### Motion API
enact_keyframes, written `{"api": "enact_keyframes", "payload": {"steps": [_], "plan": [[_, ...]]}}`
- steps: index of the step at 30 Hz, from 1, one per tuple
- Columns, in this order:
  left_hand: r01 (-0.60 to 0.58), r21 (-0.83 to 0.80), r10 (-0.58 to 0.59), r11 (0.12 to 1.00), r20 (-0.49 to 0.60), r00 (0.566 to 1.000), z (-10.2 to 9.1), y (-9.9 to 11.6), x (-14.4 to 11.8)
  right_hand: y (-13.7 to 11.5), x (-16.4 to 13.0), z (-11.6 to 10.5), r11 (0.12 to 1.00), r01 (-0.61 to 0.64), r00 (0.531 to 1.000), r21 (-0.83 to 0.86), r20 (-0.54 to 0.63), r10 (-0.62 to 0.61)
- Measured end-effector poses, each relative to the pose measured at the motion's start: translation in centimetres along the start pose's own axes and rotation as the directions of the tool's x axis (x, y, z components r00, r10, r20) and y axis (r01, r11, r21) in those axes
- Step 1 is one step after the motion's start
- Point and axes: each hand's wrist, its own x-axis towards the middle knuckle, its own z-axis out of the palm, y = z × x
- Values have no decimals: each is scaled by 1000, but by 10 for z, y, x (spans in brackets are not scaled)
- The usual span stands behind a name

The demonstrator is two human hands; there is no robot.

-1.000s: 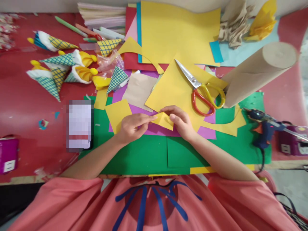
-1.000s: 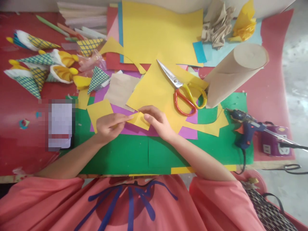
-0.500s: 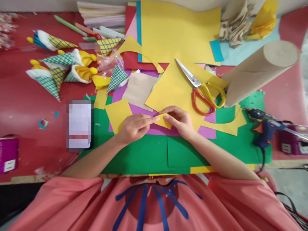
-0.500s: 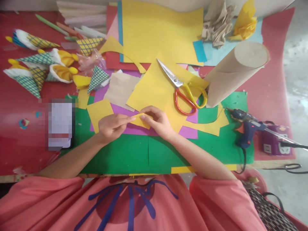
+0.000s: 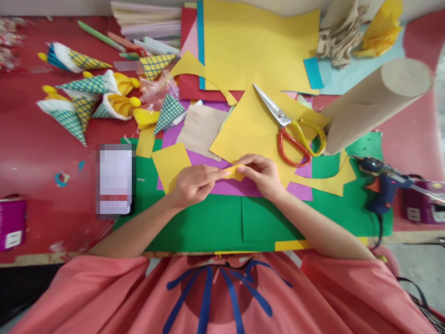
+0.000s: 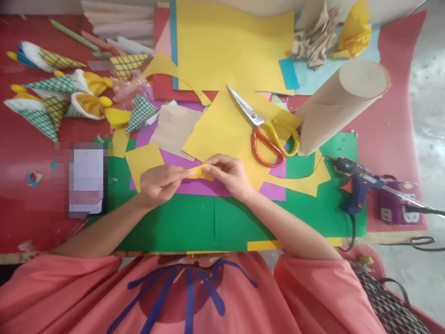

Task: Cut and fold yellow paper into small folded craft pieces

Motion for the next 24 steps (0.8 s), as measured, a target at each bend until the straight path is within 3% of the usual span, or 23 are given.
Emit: {"api": "enact_keyframes", "payload": {"steps": [21,24], "plan": [[20,8,-20,1000,21,1000,-1,1,-1,-3,2,1,997,-69,998,-31,-14,69],[73,24,-73,997,-10,997,0,1,-2,-3,2,1,997,-75,997,-24,-15,75]]}}
